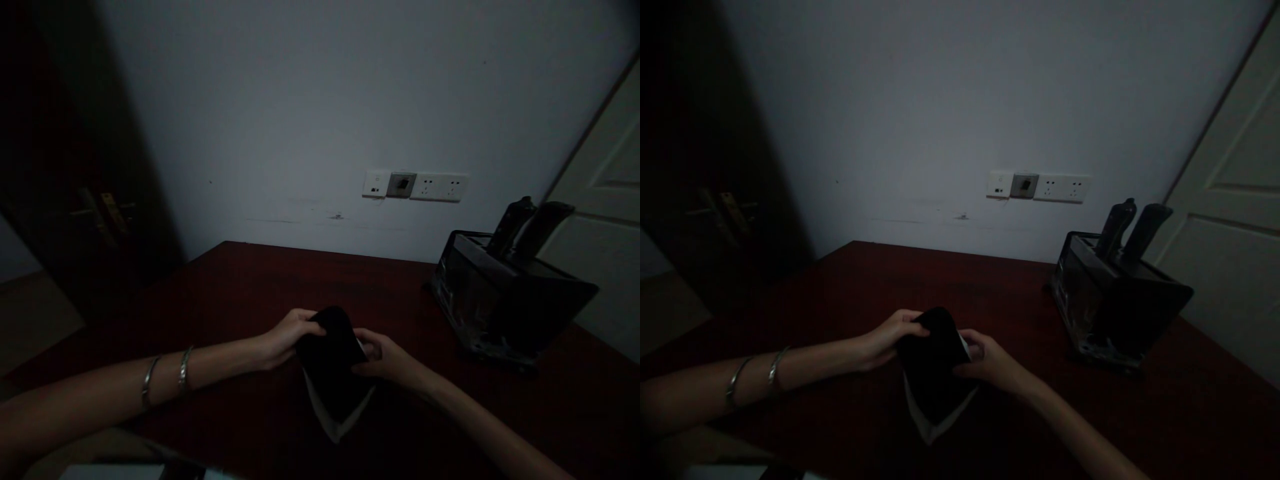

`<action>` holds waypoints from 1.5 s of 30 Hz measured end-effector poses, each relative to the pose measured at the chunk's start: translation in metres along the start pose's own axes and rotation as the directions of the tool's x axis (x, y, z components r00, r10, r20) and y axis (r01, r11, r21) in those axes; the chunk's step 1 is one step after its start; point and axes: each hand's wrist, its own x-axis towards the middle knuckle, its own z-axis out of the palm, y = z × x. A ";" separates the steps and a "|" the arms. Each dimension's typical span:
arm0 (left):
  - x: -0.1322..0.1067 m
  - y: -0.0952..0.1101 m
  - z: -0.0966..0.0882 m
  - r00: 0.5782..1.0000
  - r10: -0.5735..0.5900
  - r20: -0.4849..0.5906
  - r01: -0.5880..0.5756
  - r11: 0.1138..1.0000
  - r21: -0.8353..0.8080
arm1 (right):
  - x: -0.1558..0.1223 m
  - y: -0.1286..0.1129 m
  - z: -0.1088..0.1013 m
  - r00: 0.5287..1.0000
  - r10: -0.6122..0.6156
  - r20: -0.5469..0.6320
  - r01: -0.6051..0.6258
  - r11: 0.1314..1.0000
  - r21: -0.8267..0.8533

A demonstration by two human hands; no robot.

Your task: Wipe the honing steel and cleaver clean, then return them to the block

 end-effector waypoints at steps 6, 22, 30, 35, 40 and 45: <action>-0.024 -0.020 -0.066 0.971 -0.003 -0.239 0.041 0.987 0.156 | 0.046 0.015 0.019 0.997 0.001 -0.074 -0.011 0.991 -0.134; -0.078 -0.037 -0.096 0.974 0.181 0.132 -0.137 0.014 0.990 | 0.048 0.028 0.027 0.943 -0.276 -0.184 0.164 0.869 -0.466; -0.068 -0.051 -0.079 0.974 0.007 0.224 -0.225 0.032 0.974 | 0.017 0.026 -0.009 0.895 -0.303 -0.326 0.086 0.837 -0.541; -0.072 -0.053 -0.084 0.984 0.014 0.179 -0.180 0.026 0.983 | -0.017 0.021 -0.032 0.881 -0.282 -0.379 0.032 0.836 -0.547; -0.072 -0.052 -0.076 0.993 0.026 0.119 -0.119 -0.001 0.993 | -0.057 0.000 -0.037 0.880 -0.204 -0.429 -0.078 0.829 -0.554; -0.065 -0.033 -0.056 0.998 -0.033 0.061 -0.061 -0.018 0.998 | -0.105 -0.046 -0.035 0.868 -0.226 -0.443 -0.095 0.798 -0.595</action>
